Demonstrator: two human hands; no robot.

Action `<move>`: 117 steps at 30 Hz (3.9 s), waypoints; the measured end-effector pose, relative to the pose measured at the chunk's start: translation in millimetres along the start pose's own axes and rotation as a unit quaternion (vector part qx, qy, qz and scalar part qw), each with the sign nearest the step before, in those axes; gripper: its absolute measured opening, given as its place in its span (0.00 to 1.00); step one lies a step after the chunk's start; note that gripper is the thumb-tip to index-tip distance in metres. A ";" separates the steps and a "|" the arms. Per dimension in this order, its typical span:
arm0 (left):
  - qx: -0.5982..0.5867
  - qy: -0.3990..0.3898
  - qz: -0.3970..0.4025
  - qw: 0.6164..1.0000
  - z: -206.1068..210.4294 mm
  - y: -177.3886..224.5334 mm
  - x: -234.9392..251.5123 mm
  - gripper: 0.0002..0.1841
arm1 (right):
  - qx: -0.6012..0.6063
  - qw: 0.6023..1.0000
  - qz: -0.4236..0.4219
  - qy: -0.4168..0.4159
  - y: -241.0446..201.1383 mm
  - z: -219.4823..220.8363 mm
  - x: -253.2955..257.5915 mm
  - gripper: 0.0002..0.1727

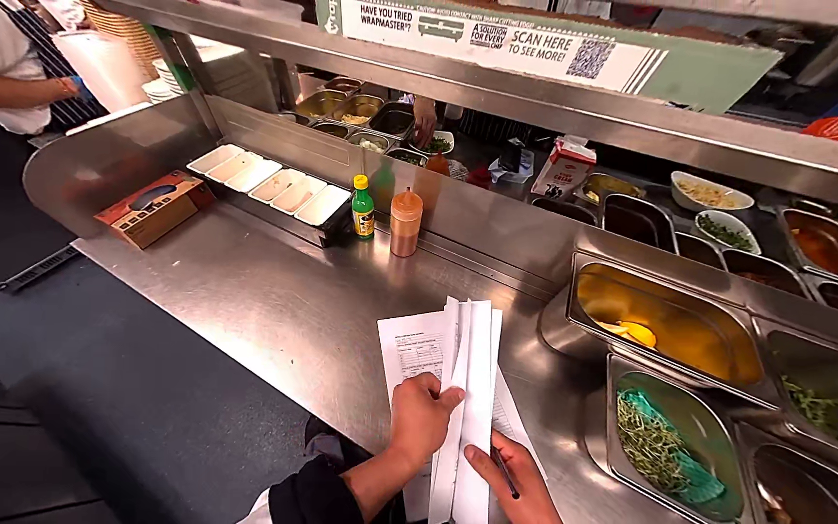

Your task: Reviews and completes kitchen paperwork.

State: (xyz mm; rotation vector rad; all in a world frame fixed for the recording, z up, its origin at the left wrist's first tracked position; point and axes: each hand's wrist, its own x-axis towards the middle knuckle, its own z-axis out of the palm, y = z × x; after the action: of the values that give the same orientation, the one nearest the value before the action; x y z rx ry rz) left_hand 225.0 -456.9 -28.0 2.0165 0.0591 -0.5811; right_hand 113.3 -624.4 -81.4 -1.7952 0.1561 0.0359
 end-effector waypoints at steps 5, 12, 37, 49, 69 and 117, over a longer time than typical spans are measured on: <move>-0.085 -0.010 -0.001 0.996 10.8 -8.7 7.8 0.21 | -0.018 1.000 -0.007 0.015 -5.3 5.2 0.4 0.24; -0.155 -0.021 0.045 0.987 16.6 -19.1 6.6 0.21 | -0.086 0.993 0.049 0.063 -14.9 15.7 1.8 0.14; -0.390 -0.084 0.064 0.915 17.6 -36.9 3.7 0.10 | 0.005 0.998 0.028 0.062 -11.3 8.1 -0.5 0.16; -0.263 0.098 -0.023 0.960 -15.0 -62.0 5.3 0.16 | 0.056 0.994 0.020 0.088 15.1 5.2 3.3 0.12; -0.274 -0.208 -0.228 0.911 -11.5 -94.0 -70.7 0.22 | 0.229 0.963 0.083 0.118 18.2 -11.2 4.2 0.11; -0.192 -0.217 -0.189 0.938 -33.9 -121.6 -80.4 0.22 | 0.155 0.971 -0.009 0.183 4.3 -2.6 -3.1 0.09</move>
State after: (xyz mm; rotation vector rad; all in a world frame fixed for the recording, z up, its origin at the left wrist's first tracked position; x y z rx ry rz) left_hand 132.7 -351.3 -80.2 1.4674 0.2750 -1.1554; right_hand 109.6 -627.6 -84.6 -1.4750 0.3878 -0.3178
